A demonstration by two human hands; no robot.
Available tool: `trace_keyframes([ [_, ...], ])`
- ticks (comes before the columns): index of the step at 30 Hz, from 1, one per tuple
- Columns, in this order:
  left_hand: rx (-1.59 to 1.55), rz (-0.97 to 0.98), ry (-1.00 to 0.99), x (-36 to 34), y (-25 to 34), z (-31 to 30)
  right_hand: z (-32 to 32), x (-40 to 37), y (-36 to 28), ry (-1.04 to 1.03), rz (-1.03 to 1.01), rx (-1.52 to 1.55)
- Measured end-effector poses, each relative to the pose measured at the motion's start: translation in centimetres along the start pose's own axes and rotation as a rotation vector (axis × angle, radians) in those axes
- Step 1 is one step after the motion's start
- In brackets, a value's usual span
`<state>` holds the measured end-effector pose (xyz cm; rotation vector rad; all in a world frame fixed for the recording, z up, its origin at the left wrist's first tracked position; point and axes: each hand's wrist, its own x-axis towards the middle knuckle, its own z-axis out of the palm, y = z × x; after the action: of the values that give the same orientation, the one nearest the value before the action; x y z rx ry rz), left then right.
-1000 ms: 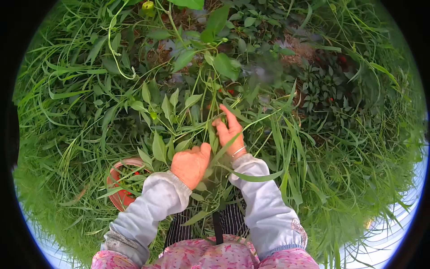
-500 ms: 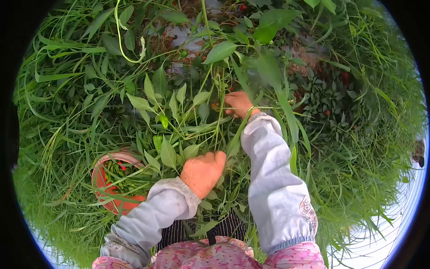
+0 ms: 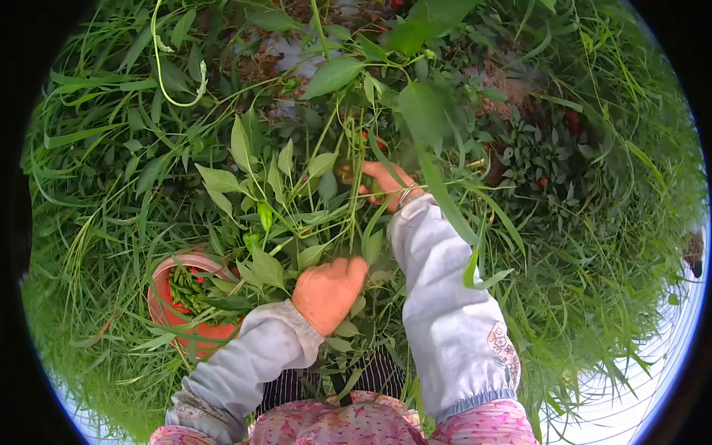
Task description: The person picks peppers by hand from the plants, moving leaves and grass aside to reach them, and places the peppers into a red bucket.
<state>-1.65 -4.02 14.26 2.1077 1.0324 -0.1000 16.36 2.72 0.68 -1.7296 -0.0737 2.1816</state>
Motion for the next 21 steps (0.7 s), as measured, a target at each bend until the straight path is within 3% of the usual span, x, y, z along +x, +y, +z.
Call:
trace_keyframes([
  [4, 0.001, 0.006, -0.005, -0.1, 0.0, 0.1, -0.5, 2.9, 1.6, -0.057, -0.016, 0.008],
  [8, -0.031, 0.004, 0.017, -0.4, -0.4, 0.2, 0.6, 2.8, 2.2, 0.031, -0.069, 0.176],
  [13, -0.068, 0.010, 0.069, -0.8, -1.4, 0.3, -1.2, 2.8, 4.8, -0.198, -0.203, 0.511],
  [18, -0.010, 0.028, 0.031, -0.8, -1.5, 0.6, -0.7, 2.0, 5.2, -0.030, -0.193, 0.427],
  [20, -0.005, 0.024, 0.039, -1.0, -1.3, 1.0, -0.4, 0.7, 3.9, 0.222, -0.154, 0.264],
  [21, 0.001, 0.023, 0.048, -0.7, -1.0, 1.1, -0.3, 0.4, 3.8, 0.358, -0.278, 0.147],
])
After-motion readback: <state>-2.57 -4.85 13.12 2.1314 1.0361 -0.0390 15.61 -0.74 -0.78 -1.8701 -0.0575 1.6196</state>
